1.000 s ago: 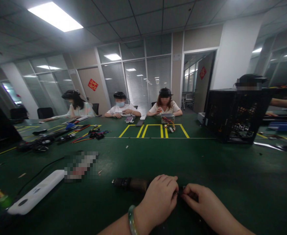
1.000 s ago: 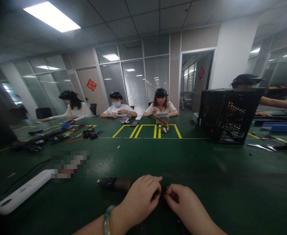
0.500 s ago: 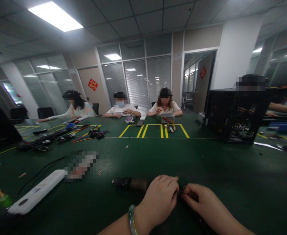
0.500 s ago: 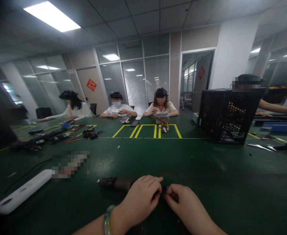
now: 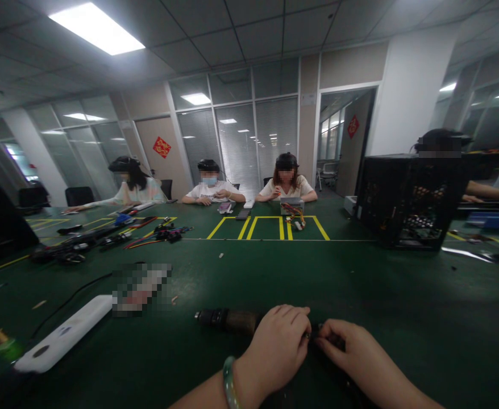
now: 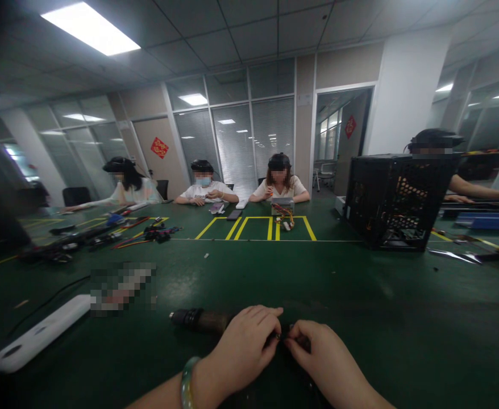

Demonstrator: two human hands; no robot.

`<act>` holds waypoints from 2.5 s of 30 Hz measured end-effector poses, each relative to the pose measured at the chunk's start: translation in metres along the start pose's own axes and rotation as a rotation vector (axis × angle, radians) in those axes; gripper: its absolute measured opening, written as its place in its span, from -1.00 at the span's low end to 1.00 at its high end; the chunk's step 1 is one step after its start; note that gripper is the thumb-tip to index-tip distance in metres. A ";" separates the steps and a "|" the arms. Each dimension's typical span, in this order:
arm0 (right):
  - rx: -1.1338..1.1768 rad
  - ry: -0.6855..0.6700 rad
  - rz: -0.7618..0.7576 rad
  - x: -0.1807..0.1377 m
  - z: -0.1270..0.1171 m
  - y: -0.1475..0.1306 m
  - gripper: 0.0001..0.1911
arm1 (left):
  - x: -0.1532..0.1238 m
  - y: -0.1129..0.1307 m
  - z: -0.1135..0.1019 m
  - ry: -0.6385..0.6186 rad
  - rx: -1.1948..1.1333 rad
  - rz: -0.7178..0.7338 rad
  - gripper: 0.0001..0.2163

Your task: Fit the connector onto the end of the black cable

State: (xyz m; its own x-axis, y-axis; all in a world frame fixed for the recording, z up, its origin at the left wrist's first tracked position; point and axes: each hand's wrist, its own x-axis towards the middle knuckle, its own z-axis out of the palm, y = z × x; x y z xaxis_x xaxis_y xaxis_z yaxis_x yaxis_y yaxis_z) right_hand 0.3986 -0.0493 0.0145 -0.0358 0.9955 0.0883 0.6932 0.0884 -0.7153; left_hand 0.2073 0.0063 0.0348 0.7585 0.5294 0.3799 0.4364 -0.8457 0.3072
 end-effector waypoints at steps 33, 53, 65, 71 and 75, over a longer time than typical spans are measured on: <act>-0.012 0.001 0.014 0.000 0.000 0.000 -0.86 | 0.001 0.000 -0.002 -0.008 -0.007 0.047 -0.90; -0.005 -0.002 -0.003 0.000 0.001 0.002 -0.85 | 0.000 0.000 0.000 0.014 -0.007 0.001 -0.94; -0.070 0.007 0.005 0.002 0.003 0.001 -0.86 | 0.000 -0.004 0.005 -0.020 -0.010 -0.016 -0.93; -0.220 0.084 -0.014 0.004 0.006 -0.009 -0.85 | -0.001 -0.004 0.006 -0.028 -0.005 -0.002 -0.91; -0.264 0.116 -0.012 0.002 0.007 -0.018 -0.94 | -0.002 -0.004 0.006 -0.039 0.016 0.006 -0.88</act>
State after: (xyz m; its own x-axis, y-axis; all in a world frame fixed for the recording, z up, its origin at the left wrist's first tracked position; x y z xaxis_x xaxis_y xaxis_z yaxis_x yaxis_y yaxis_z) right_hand 0.3809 -0.0488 0.0225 0.0268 0.9824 0.1850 0.8574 0.0726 -0.5096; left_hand 0.2069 0.0088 0.0281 0.7796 0.5212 0.3472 0.4387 -0.8502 0.2910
